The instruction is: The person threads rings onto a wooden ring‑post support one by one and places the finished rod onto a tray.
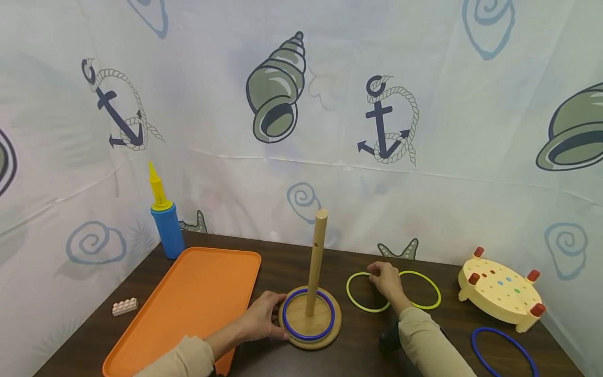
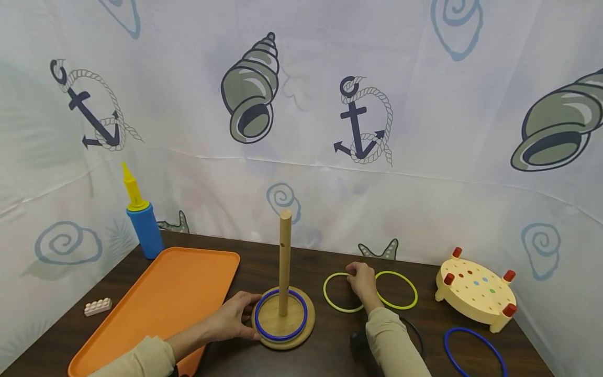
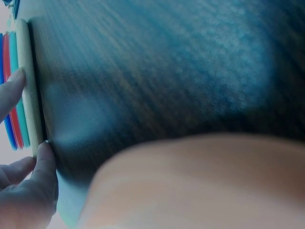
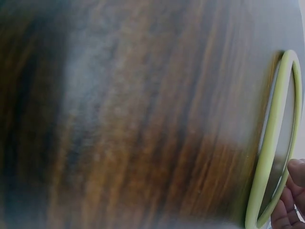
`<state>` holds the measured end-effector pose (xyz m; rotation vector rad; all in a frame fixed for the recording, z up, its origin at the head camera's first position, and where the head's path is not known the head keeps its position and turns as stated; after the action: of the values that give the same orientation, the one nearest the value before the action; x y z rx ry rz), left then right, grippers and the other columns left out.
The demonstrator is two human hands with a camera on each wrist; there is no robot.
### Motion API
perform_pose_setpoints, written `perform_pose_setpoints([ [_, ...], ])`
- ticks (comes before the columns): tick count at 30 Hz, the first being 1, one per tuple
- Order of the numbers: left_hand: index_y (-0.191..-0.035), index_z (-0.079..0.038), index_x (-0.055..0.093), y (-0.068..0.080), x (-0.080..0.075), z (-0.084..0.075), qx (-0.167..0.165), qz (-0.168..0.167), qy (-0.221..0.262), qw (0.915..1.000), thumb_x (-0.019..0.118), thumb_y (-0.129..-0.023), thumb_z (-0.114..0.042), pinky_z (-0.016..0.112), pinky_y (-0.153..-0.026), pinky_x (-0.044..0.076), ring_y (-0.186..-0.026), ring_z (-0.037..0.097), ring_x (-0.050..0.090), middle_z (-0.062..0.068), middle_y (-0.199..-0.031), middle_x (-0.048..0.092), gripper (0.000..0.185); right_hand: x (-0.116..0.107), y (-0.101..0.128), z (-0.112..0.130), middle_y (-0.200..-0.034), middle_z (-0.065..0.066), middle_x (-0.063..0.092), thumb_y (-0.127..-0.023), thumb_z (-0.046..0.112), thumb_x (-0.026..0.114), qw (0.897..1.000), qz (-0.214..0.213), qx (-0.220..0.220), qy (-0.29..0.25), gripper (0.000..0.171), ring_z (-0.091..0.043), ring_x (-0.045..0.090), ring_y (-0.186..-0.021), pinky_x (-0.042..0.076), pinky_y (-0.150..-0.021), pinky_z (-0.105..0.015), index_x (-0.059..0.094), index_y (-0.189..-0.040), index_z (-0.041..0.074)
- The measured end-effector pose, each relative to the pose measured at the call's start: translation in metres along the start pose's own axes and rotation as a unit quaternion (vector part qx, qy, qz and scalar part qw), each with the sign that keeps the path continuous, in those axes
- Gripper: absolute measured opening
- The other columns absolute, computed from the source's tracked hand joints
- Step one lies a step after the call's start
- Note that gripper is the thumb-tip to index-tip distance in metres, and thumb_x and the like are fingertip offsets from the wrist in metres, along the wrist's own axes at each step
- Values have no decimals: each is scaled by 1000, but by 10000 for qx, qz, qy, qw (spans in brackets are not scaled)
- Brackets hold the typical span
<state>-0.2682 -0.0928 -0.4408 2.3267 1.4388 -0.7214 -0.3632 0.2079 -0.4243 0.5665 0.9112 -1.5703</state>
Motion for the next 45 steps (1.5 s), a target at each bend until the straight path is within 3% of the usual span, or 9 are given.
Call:
perform_pose_setpoints([
  [12,-132,13,42,-1,0,-1,19,-1,-87,10000,86,-64,-12,37,-85,54,-105,31,51,22,-120,42,85,1,3,0,-75,-11,66,-74,-9,68,9998,-72,-193,62,11,-23,59,-74,49,-68,-38,69,-81,-1],
  [26,-131,14,43,2,-1,-3,48,-46,-163,9998,86,-64,-11,37,-83,55,-104,31,52,23,-120,43,84,-5,12,5,-74,-7,66,-76,-6,69,9995,-45,-292,-103,7,-18,58,-69,49,-61,-33,70,-80,0],
  [36,-131,14,43,1,0,-3,88,-58,-230,9997,87,-64,-14,34,-81,55,-103,31,52,23,-121,44,85,-31,17,13,-75,-7,67,-78,-2,70,9971,-379,-464,-469,4,-13,54,-66,44,-56,-24,70,-82,-2],
  [41,-131,15,43,1,0,-3,92,-84,-226,9997,87,-64,-14,35,-81,55,-104,32,52,23,-120,44,84,-49,17,20,-79,-10,68,-82,3,69,9955,-564,-353,-675,5,-15,59,-70,46,-56,-21,70,-86,0],
  [45,-131,14,43,2,0,-2,33,-70,-181,9998,87,-64,-13,36,-82,55,-105,33,52,23,-121,43,84,-66,18,32,-82,-13,67,-86,4,66,9890,-528,-180,-1370,11,-11,56,-67,46,-52,-19,69,-94,-3],
])
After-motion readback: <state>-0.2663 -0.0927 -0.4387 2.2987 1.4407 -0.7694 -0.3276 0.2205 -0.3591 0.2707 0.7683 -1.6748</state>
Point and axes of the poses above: each hand's wrist, its own y-axis away from the middle knuckle, its own x-axis out of the palm, z = x × y, the point moved 6 cm from there along -y, towards the middle knuckle
